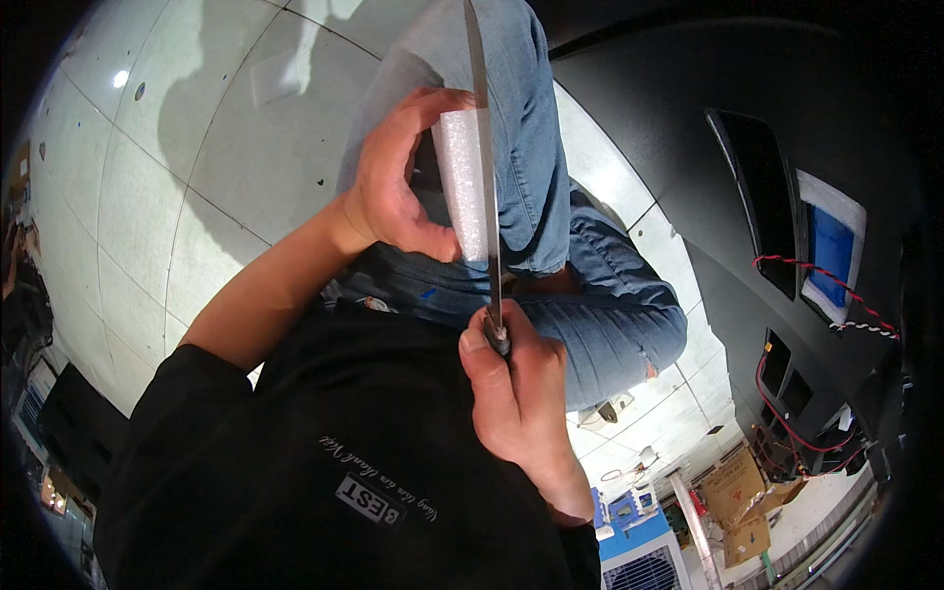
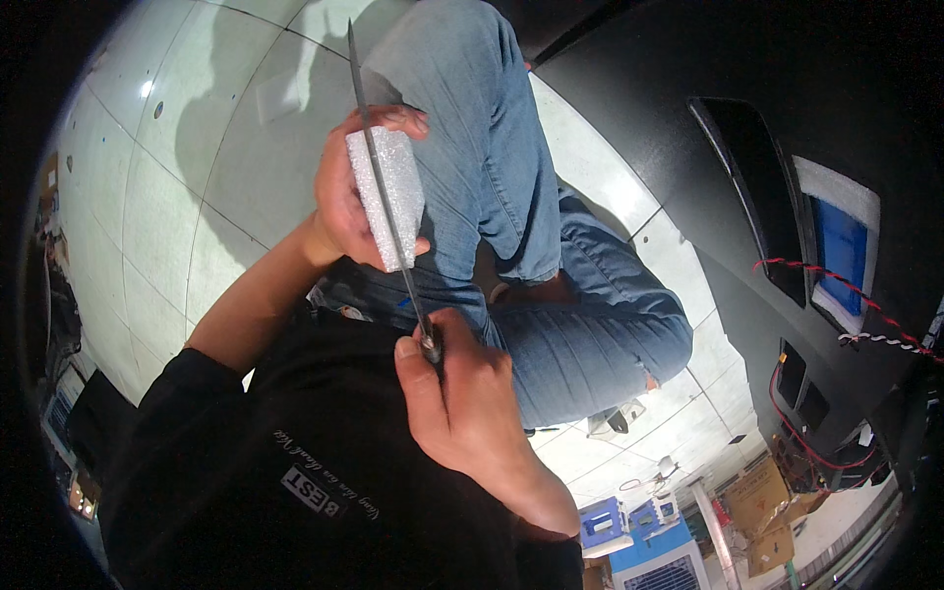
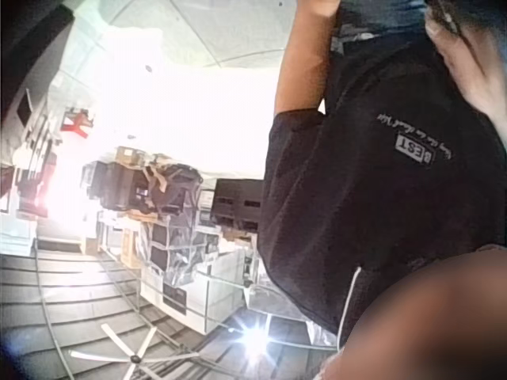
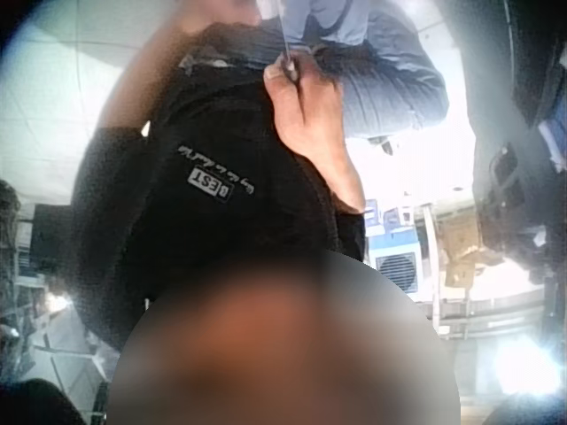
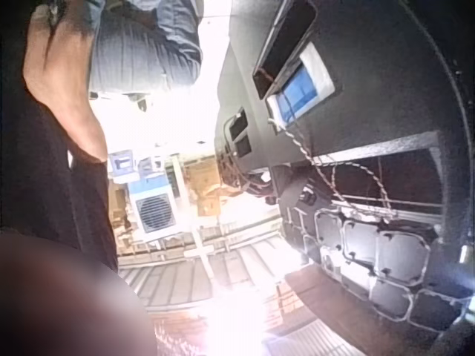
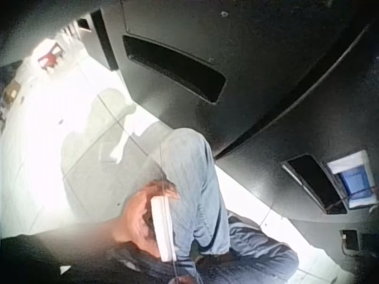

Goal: The person sits on the floor and assembles electronic components inside a black plastic enclosure. They place a blue box and white foam padding into the unit, cut foam pieces with a knife, and secure a black cover using a cordless drill.

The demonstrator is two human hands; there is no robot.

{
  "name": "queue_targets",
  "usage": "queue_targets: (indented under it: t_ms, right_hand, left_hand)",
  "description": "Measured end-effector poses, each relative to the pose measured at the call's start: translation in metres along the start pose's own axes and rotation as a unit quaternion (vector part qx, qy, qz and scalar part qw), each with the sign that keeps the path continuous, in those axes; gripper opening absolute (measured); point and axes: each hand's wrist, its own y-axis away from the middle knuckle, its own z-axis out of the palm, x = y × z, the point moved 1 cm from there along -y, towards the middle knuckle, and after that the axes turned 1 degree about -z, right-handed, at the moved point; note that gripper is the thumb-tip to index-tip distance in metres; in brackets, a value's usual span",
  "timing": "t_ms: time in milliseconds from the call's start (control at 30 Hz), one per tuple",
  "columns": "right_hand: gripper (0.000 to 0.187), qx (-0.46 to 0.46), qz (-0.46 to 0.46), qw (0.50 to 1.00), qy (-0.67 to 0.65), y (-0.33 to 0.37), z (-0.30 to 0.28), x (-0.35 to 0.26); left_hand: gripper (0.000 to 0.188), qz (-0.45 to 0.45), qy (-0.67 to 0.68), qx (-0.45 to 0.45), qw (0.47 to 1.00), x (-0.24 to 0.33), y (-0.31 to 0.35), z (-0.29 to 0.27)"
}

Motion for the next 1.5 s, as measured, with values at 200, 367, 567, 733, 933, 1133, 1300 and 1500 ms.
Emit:
queue_targets:
  t_ms: [200,367,567,733,933,1133,1300,1500]
  right_hand:
    - [0.018,0.003,0.001,1.000,0.020,-0.003,0.004,-0.007]
    - [0.015,0.035,-0.003,0.999,0.003,0.008,0.009,-0.004]
    - [0.016,0.032,-0.034,0.999,-0.008,-0.009,0.010,-0.007]
    - [0.021,0.036,-0.036,0.999,-0.002,0.003,0.010,-0.001]
    - [0.028,0.028,-0.064,0.997,0.016,-0.012,0.013,-0.001]
    - [0.028,0.051,-0.063,0.996,0.021,-0.001,0.016,0.005]
    - [0.024,0.069,-0.069,0.995,0.029,-0.013,0.017,0.004]
    - [0.025,0.060,-0.041,0.997,0.015,-0.005,0.019,0.012]
  left_hand:
    - [0.103,0.014,0.032,-0.022,0.999,0.003,-0.005,-0.002]
    - [0.106,0.024,0.032,-0.029,0.999,0.005,-0.007,-0.001]
    - [0.105,0.020,0.017,0.000,1.000,-0.003,-0.001,-0.001]
    - [0.104,0.025,0.010,0.001,1.000,-0.005,0.002,0.004]
    - [0.100,0.017,0.004,-0.021,1.000,-0.003,-0.001,0.003]
    - [0.099,0.027,-0.019,-0.042,0.999,0.002,-0.006,0.004]
    - [0.096,-0.020,-0.004,-0.008,1.000,0.004,-0.007,0.004]
    - [0.096,-0.005,-0.019,-0.014,1.000,0.001,-0.007,0.004]
